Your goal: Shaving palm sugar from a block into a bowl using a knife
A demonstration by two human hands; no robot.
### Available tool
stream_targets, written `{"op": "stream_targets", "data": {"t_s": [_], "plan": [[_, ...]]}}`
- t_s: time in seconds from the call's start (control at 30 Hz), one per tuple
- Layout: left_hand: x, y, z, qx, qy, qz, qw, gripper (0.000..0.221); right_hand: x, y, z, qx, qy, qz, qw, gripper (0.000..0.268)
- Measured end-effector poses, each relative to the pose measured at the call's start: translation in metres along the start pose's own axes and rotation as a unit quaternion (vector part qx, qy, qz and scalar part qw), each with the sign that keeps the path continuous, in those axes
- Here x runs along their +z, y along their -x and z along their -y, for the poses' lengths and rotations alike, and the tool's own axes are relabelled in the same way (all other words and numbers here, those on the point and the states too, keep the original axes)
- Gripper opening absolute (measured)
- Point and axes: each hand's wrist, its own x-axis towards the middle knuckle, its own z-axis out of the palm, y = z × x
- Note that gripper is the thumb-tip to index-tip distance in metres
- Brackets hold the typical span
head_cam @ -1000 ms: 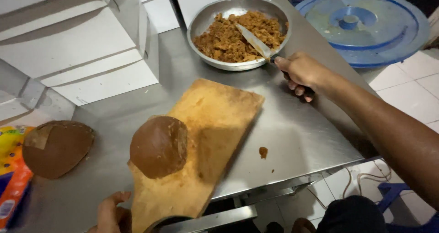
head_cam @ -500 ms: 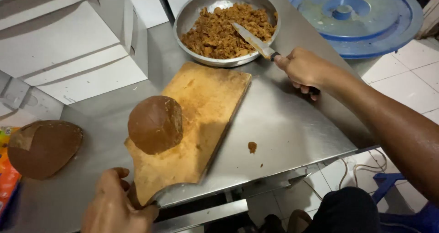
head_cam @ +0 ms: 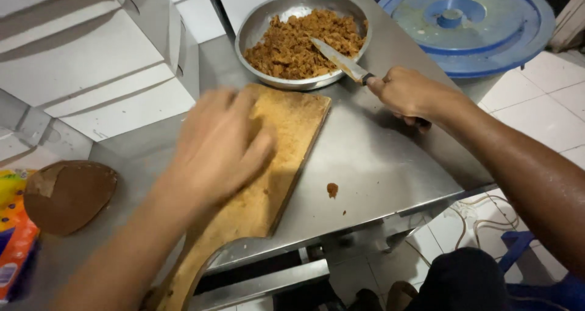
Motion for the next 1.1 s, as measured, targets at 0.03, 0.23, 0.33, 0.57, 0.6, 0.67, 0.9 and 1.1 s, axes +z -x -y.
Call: {"op": "stream_targets", "data": {"t_s": [0.03, 0.23, 0.33, 0.57, 0.6, 0.67, 0.9, 1.1], "plan": [[0.018, -0.033, 0.007, 0.074, -0.041, -0.06, 0.995, 0.045, 0.002, -0.007, -0.008, -0.037, 0.008, -0.011, 0.999, 0.069], [0.069, -0.149, 0.017, 0.09, -0.086, -0.058, 0.991, 0.048, -0.004, -0.005, -0.017, -0.089, 0.046, -0.029, 0.995, 0.067], [0.074, -0.164, 0.018, 0.05, -0.072, -0.012, 0.996, 0.055, -0.009, -0.007, -0.026, -0.093, 0.066, -0.026, 0.993, 0.07], [0.05, -0.141, 0.005, 0.039, -0.086, 0.11, 0.989, 0.078, -0.013, 0.015, -0.041, -0.057, 0.097, -0.021, 0.993, 0.072], [0.052, -0.146, 0.006, 0.04, -0.086, 0.11, 0.989, 0.078, -0.014, 0.011, -0.048, -0.056, 0.096, -0.021, 0.994, 0.072], [0.056, -0.153, 0.008, 0.022, -0.091, 0.09, 0.992, 0.071, -0.015, 0.004, -0.062, -0.057, 0.109, -0.007, 0.992, 0.072], [0.045, -0.168, 0.007, -0.02, -0.104, 0.157, 0.982, 0.068, -0.021, 0.029, -0.099, -0.099, 0.119, -0.023, 0.988, 0.062], [0.04, -0.131, -0.002, 0.015, -0.076, -0.009, 0.997, 0.025, -0.008, 0.042, -0.122, -0.07, -0.139, -0.064, 0.986, 0.053]]}}
